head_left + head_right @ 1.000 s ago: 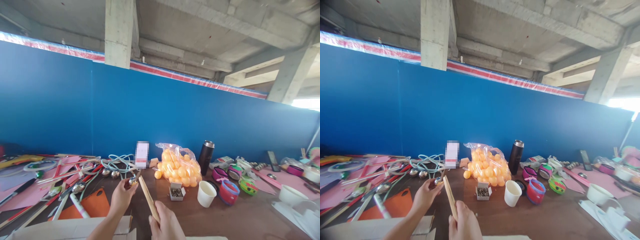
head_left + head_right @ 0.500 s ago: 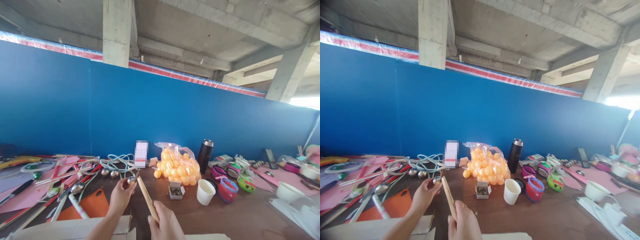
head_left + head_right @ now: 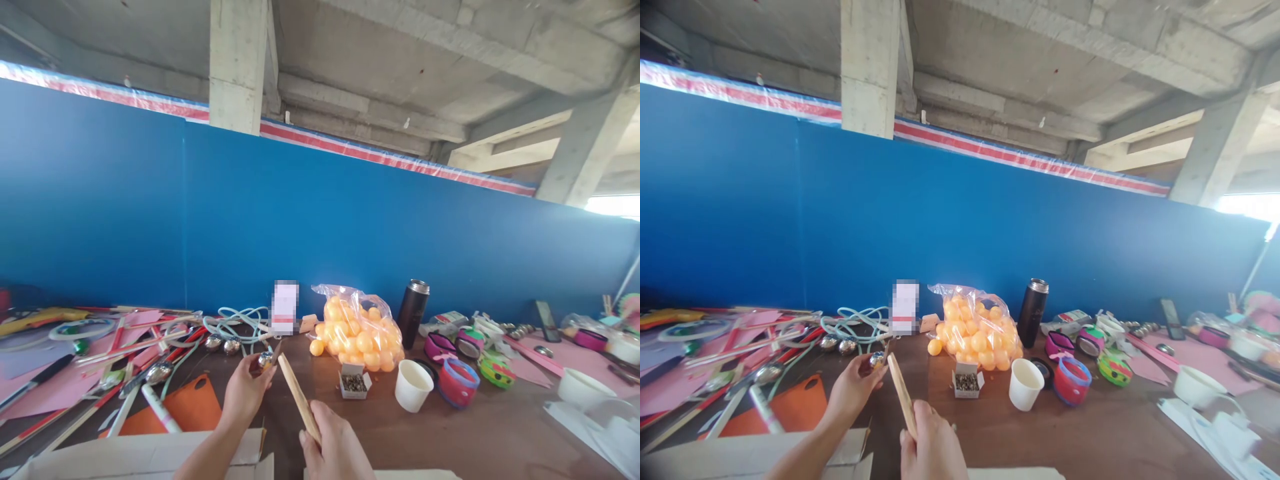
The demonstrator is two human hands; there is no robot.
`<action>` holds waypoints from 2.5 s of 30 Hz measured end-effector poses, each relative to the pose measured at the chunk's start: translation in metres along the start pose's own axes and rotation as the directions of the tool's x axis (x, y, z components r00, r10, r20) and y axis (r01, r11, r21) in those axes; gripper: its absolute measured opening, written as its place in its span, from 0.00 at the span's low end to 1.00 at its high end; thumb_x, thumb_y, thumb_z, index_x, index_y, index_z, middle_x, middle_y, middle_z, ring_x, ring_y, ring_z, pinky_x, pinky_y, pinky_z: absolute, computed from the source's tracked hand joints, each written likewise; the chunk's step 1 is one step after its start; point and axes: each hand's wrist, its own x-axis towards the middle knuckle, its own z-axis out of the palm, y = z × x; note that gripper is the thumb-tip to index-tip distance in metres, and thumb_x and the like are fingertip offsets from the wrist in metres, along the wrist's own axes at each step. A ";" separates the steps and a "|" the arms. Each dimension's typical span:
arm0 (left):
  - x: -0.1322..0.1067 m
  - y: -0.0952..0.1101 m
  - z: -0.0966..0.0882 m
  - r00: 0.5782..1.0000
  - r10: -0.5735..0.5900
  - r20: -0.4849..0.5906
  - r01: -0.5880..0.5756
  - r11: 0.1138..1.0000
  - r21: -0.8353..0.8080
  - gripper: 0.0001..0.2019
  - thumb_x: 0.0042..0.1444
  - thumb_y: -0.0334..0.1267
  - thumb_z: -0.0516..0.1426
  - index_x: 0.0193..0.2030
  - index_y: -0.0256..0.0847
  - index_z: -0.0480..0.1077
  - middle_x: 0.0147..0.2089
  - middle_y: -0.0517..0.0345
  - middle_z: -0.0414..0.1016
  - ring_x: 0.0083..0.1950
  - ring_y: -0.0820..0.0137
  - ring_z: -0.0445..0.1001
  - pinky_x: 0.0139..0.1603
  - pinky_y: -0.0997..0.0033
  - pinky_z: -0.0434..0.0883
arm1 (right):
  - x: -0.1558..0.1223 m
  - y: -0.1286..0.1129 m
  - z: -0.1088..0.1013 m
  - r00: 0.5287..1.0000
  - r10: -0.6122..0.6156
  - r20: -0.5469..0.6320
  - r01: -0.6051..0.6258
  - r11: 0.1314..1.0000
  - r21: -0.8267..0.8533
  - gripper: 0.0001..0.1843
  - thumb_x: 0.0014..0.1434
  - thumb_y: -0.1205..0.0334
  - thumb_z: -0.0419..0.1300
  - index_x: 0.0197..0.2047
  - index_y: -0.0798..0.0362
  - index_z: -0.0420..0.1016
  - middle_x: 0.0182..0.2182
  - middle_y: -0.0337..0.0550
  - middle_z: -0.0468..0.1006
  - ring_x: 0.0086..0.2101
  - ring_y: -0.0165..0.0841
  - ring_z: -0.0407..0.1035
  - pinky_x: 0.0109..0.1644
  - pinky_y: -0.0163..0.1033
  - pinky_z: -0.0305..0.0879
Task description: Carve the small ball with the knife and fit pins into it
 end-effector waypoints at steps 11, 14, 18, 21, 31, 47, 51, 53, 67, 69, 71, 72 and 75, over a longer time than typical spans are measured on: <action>0.000 -0.003 0.002 1.000 0.002 0.006 -0.002 1.000 0.013 0.23 0.45 0.42 0.58 0.49 0.39 0.64 0.37 0.55 0.75 0.34 0.70 0.76 0.27 0.76 0.73 | 0.002 0.000 -0.002 0.999 0.009 0.030 -0.009 1.000 -0.018 0.12 0.49 0.73 0.51 0.38 0.53 0.65 0.29 0.43 0.74 0.28 0.34 0.69 0.30 0.31 0.59; 0.001 -0.004 0.002 1.000 -0.002 0.026 0.002 1.000 -0.014 0.21 0.45 0.42 0.58 0.47 0.39 0.65 0.37 0.55 0.76 0.35 0.69 0.76 0.28 0.76 0.73 | 0.002 0.000 -0.003 0.999 0.014 0.032 -0.013 1.000 -0.017 0.12 0.49 0.73 0.50 0.38 0.53 0.65 0.29 0.43 0.74 0.28 0.33 0.69 0.30 0.31 0.58; 0.002 -0.007 0.002 0.997 0.065 0.048 -0.066 0.998 0.024 0.20 0.44 0.44 0.58 0.45 0.40 0.67 0.38 0.54 0.76 0.37 0.68 0.76 0.28 0.77 0.73 | 0.002 -0.002 -0.005 1.000 0.008 0.000 -0.008 1.000 0.019 0.13 0.50 0.73 0.50 0.39 0.53 0.65 0.29 0.43 0.74 0.28 0.33 0.69 0.30 0.31 0.58; 0.002 -0.008 0.004 0.998 0.051 0.038 -0.053 0.998 0.037 0.21 0.44 0.44 0.58 0.45 0.39 0.67 0.37 0.54 0.76 0.36 0.69 0.76 0.28 0.77 0.73 | 0.002 -0.002 -0.004 1.000 0.007 0.020 -0.007 1.000 0.013 0.11 0.49 0.73 0.51 0.36 0.53 0.65 0.28 0.42 0.73 0.27 0.33 0.68 0.29 0.31 0.58; 0.003 -0.008 0.003 0.997 0.046 0.054 -0.048 0.998 0.037 0.21 0.44 0.44 0.57 0.45 0.38 0.66 0.36 0.54 0.74 0.36 0.68 0.75 0.29 0.75 0.73 | 0.002 0.001 -0.001 0.999 0.015 0.040 -0.015 1.000 0.001 0.11 0.48 0.73 0.51 0.36 0.53 0.65 0.27 0.41 0.73 0.26 0.33 0.68 0.29 0.30 0.56; 0.006 -0.016 0.005 0.996 0.073 0.043 -0.076 0.996 0.053 0.20 0.45 0.45 0.57 0.45 0.39 0.65 0.36 0.55 0.73 0.35 0.68 0.75 0.29 0.75 0.73 | 0.002 0.002 -0.001 0.998 0.006 0.055 -0.006 1.000 -0.002 0.12 0.50 0.71 0.50 0.39 0.54 0.64 0.29 0.43 0.73 0.28 0.34 0.68 0.31 0.31 0.58; 0.005 -0.015 0.005 0.996 0.063 0.056 -0.065 0.997 0.040 0.20 0.45 0.43 0.56 0.45 0.38 0.65 0.36 0.55 0.73 0.35 0.69 0.75 0.29 0.75 0.73 | 0.002 0.004 0.000 0.996 0.015 0.083 -0.013 1.000 -0.022 0.10 0.48 0.72 0.51 0.36 0.53 0.64 0.28 0.42 0.73 0.28 0.34 0.68 0.31 0.31 0.57; 0.004 -0.014 0.005 0.997 0.067 0.048 -0.069 0.997 0.040 0.20 0.45 0.43 0.56 0.45 0.39 0.66 0.36 0.55 0.74 0.35 0.69 0.75 0.29 0.75 0.73 | 0.002 0.004 0.001 0.997 0.000 0.073 0.002 1.000 -0.019 0.10 0.49 0.72 0.51 0.37 0.53 0.64 0.28 0.43 0.73 0.29 0.34 0.68 0.31 0.31 0.57; 0.003 -0.011 0.006 0.997 0.072 0.029 -0.073 0.996 0.046 0.20 0.44 0.44 0.57 0.44 0.39 0.66 0.35 0.55 0.75 0.35 0.69 0.75 0.27 0.76 0.72 | 0.004 0.004 0.000 0.998 0.016 0.066 -0.015 1.000 -0.018 0.11 0.49 0.72 0.50 0.37 0.53 0.64 0.27 0.42 0.73 0.27 0.33 0.67 0.29 0.31 0.56; 0.004 -0.012 0.007 0.997 0.073 0.029 -0.074 0.996 0.042 0.20 0.44 0.44 0.57 0.44 0.38 0.66 0.35 0.55 0.75 0.34 0.69 0.75 0.27 0.75 0.72 | 0.003 0.006 0.002 0.998 0.019 0.059 -0.017 1.000 -0.025 0.11 0.48 0.72 0.51 0.36 0.53 0.64 0.27 0.42 0.73 0.27 0.33 0.67 0.29 0.31 0.55; 0.004 -0.012 0.007 0.996 0.079 0.030 -0.081 0.996 0.043 0.20 0.44 0.44 0.56 0.44 0.38 0.66 0.35 0.56 0.75 0.33 0.70 0.75 0.28 0.76 0.72 | 0.003 0.007 0.006 0.999 0.008 0.047 -0.007 1.000 -0.019 0.11 0.47 0.72 0.51 0.36 0.53 0.64 0.27 0.42 0.73 0.27 0.33 0.67 0.29 0.31 0.56; 0.004 -0.013 0.007 0.996 0.086 0.027 -0.088 0.995 0.049 0.20 0.45 0.44 0.56 0.44 0.38 0.66 0.35 0.56 0.74 0.33 0.70 0.75 0.28 0.76 0.72 | 0.003 0.008 0.007 0.999 0.000 0.034 0.001 1.000 -0.013 0.11 0.47 0.72 0.51 0.36 0.53 0.65 0.28 0.42 0.73 0.27 0.33 0.67 0.30 0.31 0.56; 0.004 -0.013 0.006 0.994 0.107 0.026 -0.109 0.991 0.079 0.20 0.45 0.44 0.56 0.45 0.39 0.67 0.33 0.57 0.73 0.32 0.70 0.74 0.27 0.76 0.71 | 0.002 0.011 0.012 1.000 -0.016 0.008 0.016 1.000 -0.003 0.11 0.48 0.72 0.52 0.37 0.52 0.64 0.28 0.42 0.73 0.27 0.32 0.67 0.30 0.30 0.56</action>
